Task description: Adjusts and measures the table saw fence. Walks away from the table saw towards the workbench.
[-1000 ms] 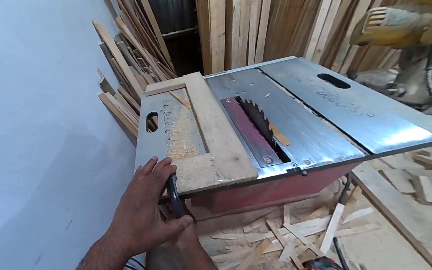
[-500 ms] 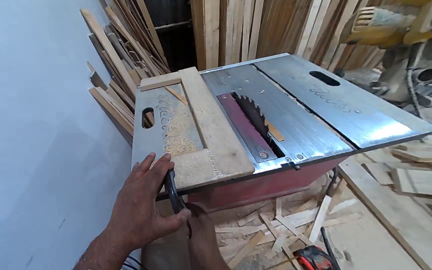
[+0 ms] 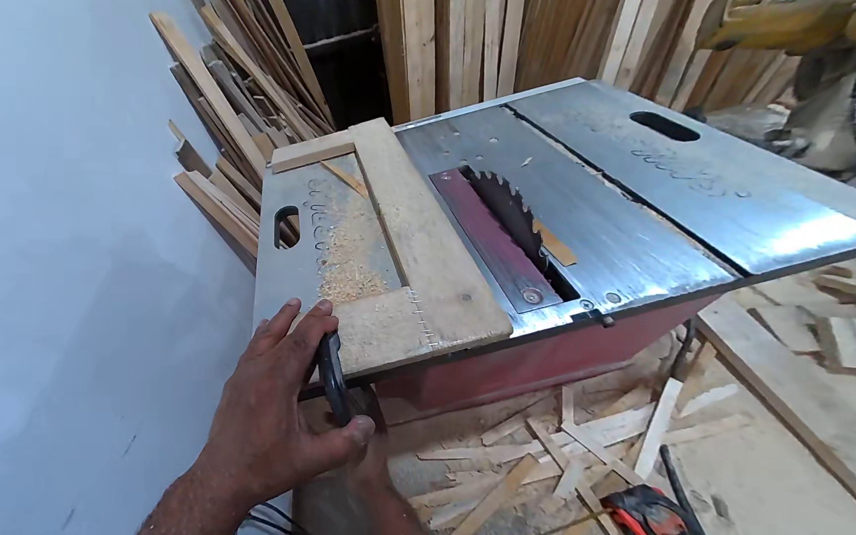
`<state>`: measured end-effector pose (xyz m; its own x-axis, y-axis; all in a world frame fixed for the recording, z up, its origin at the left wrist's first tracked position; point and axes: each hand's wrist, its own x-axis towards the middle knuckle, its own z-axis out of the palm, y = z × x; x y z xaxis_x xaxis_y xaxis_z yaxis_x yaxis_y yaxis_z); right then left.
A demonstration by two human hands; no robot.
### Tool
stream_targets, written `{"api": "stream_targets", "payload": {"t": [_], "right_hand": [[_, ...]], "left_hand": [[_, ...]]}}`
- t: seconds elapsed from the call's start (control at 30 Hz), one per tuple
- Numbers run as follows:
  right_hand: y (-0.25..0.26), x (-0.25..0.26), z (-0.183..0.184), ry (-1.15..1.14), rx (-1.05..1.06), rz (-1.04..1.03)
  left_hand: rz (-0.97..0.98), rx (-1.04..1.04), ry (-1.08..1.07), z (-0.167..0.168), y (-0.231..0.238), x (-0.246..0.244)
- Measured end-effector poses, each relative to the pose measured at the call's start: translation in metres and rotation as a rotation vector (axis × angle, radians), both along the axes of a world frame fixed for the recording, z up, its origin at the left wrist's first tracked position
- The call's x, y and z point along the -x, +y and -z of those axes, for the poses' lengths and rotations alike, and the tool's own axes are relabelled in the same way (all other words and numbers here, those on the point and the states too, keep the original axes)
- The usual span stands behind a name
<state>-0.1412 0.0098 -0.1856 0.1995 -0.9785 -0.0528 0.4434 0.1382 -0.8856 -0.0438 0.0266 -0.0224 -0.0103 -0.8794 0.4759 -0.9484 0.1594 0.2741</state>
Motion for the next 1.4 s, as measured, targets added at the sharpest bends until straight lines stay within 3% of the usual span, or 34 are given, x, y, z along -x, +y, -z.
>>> {"api": "stream_targets", "payload": {"t": [0.03,0.07,0.13,0.27,0.37,0.43,0.53,0.63,0.73,0.83,0.9,1.0,1.17,1.23,1.3,1.4], "right_hand": [[0.0,0.0,-0.008,0.101,0.033,0.002],[0.0,-0.002,-0.018,0.042,-0.044,0.009],[0.0,-0.009,-0.04,-0.326,-0.269,0.053],[0.0,-0.019,-0.018,-0.533,-0.296,0.005],[-0.014,0.0,-0.047,-0.483,-0.607,-0.127],[-0.027,0.018,-0.068,-0.32,-0.773,-0.283],[-0.04,0.032,-0.078,-0.161,-0.851,-0.44],[-0.038,0.034,-0.067,-0.081,-0.716,-0.453],[-0.024,0.033,-0.055,0.148,-0.337,-0.314],[-0.018,0.039,-0.054,0.516,0.037,-0.358],[-0.013,0.035,-0.038,0.603,0.188,-0.331],[-0.015,0.033,-0.034,0.709,0.276,-0.287],[-0.042,0.052,-0.058,0.923,0.411,-0.564],[-0.055,0.059,-0.063,0.894,0.413,-0.691],[-0.066,0.063,-0.064,0.848,0.425,-0.761],[-0.061,0.061,-0.072,1.006,0.412,-0.784]], "left_hand": [[-0.001,0.003,-0.001,0.0,0.0,0.0],[-0.001,0.0,-0.001,0.0,0.0,0.001],[0.002,-0.002,-0.008,0.0,0.0,0.0],[0.008,0.008,-0.003,0.0,0.0,0.0],[0.007,-0.001,-0.001,-0.001,0.0,0.0],[0.0,-0.009,0.007,-0.001,0.0,0.001],[-0.009,-0.014,0.003,-0.002,0.0,0.001],[-0.021,-0.027,0.005,-0.002,0.001,0.003],[-0.018,-0.038,-0.001,-0.002,0.002,0.002],[-0.023,-0.042,-0.017,-0.002,0.003,0.001],[-0.021,-0.041,-0.036,-0.002,0.003,0.001],[-0.014,-0.024,-0.058,-0.001,0.001,0.001],[-0.018,-0.001,-0.044,0.0,0.0,0.003],[-0.022,0.005,-0.04,0.001,0.0,0.004],[-0.022,0.004,-0.038,0.001,-0.001,0.004],[-0.028,-0.011,-0.044,-0.001,0.0,0.005]]}}
